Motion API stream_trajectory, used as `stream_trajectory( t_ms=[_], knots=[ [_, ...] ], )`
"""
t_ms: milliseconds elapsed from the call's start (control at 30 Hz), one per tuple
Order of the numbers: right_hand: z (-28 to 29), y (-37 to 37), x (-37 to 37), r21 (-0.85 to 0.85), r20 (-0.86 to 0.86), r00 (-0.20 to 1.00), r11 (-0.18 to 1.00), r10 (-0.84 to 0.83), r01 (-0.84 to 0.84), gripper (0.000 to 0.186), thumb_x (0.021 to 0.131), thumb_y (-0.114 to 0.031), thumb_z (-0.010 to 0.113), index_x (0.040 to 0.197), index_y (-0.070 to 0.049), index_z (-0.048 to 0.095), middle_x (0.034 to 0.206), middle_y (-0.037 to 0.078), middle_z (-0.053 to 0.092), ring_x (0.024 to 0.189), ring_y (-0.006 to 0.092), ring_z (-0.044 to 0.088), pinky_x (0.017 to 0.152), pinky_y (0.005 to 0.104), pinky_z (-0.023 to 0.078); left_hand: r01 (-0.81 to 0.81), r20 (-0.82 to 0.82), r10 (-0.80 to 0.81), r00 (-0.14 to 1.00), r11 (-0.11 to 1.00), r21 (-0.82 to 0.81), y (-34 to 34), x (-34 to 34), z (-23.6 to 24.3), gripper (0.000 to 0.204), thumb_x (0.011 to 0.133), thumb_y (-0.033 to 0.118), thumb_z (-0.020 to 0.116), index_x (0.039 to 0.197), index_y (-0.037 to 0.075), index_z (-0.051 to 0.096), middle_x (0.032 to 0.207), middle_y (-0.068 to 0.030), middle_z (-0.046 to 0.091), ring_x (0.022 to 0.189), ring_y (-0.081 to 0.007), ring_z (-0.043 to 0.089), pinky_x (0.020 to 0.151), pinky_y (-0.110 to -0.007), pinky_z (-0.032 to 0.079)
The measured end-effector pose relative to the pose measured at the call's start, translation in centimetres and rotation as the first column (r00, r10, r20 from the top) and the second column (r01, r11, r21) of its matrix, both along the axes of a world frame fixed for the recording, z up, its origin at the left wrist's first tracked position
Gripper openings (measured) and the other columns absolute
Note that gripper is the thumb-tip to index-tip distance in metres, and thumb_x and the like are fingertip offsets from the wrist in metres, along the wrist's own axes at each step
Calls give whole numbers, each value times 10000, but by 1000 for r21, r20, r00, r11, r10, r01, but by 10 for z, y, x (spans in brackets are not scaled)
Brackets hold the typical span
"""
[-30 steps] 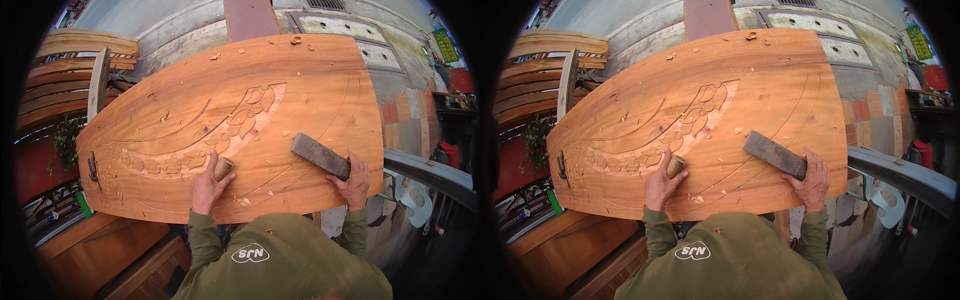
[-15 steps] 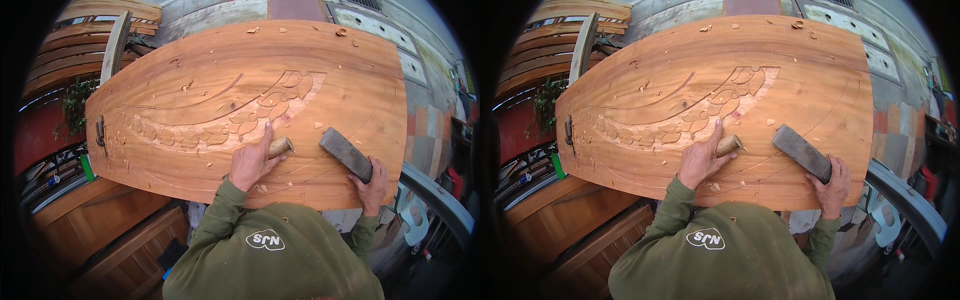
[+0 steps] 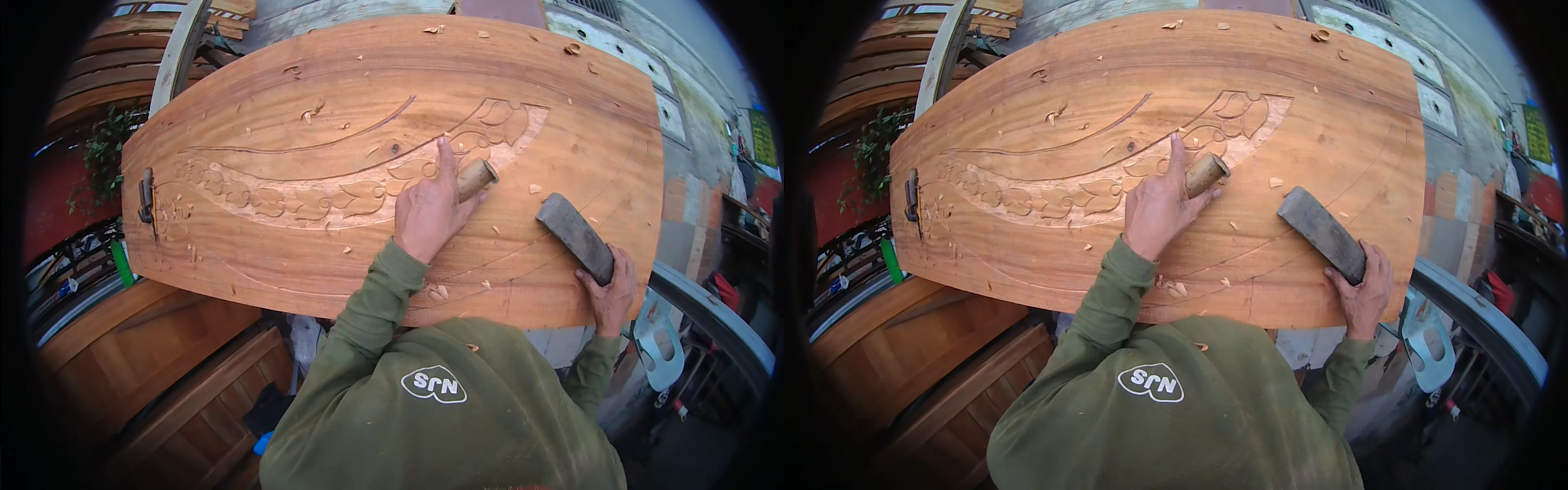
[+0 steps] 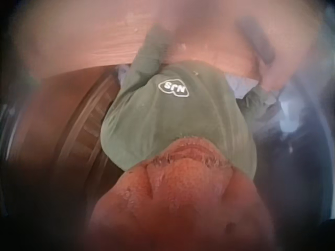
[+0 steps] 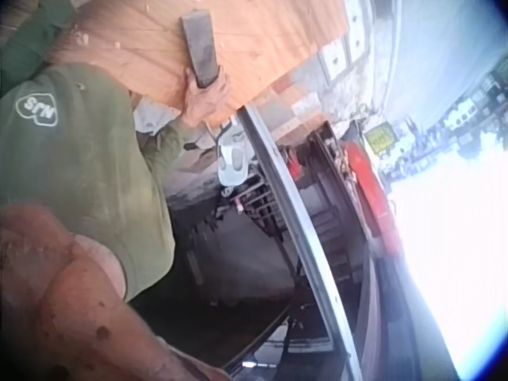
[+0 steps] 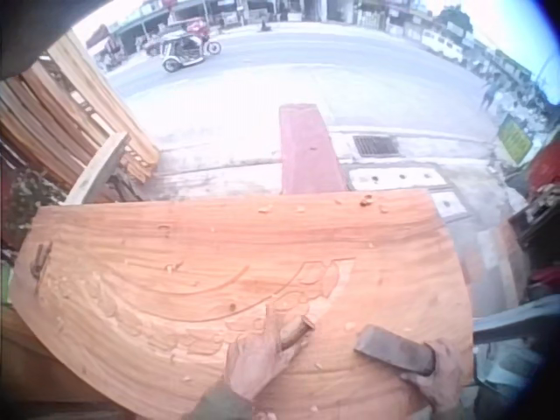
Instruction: The person carves a floral design into a large wooden board using a chisel and a wooden mallet.
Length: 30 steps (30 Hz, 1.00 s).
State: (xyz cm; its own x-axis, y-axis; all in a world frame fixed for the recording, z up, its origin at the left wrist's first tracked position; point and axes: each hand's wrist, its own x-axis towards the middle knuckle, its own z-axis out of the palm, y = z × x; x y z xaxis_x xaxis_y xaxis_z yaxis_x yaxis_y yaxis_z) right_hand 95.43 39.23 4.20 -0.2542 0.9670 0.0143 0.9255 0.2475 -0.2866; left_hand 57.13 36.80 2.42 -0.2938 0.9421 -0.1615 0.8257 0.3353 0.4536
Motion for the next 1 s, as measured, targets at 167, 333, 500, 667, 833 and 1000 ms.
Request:
stream_trajectory(
  t_ms=[167,333,500,667,833,1000],
  knots=[
    [0,-1,-1,5,-21,1000,1000,-6,7,832,666,-322,989,1393,-95,653,1338,153,669,1270,372,623,1085,484,495,266,191,-265,945,964,22,2,13,1,873,876,582,829,1511,93,484,669,-166,689,652,-382,733,578,-492,559],
    [6,-4,-6,38,-14,1000,999,7,-7,736,667,-310,995,1264,-41,658,1187,171,689,1114,401,658,956,485,528,280,434,-320,842,947,155,6,48,23,600,908,550,808,1217,86,588,750,-137,663,718,-365,718,609,-469,552],
    [14,-25,-28,-29,-31,991,991,-129,128,695,686,-312,997,1209,-16,646,1091,168,684,1001,396,662,873,462,534,295,284,-462,840,829,476,26,52,25,530,927,479,800,1205,70,609,1028,-136,663,825,-341,707,628,-461,556],
    [5,-36,-26,-116,-209,919,942,-333,315,597,802,-305,964,1206,-7,641,1048,122,692,931,294,677,850,382,537,210,360,-398,844,862,461,46,52,23,494,966,465,774,1240,77,638,949,-145,718,775,-339,736,641,-442,574],
    [17,-26,-45,-579,-723,292,780,-626,239,477,948,-252,856,1273,-20,595,1040,87,678,866,186,676,797,316,553,77,516,-324,793,893,443,80,39,18,554,1028,539,689,1254,37,629,821,-144,730,690,-264,755,596,-380,576],
    [16,-21,-54,-614,-775,91,780,-625,122,457,943,-177,834,1284,-35,565,1023,88,661,834,182,680,733,343,573,-404,941,-293,169,850,337,153,-23,2,496,1056,534,571,1210,62,545,771,-57,630,550,-117,620,457,-257,490]
  ],
)
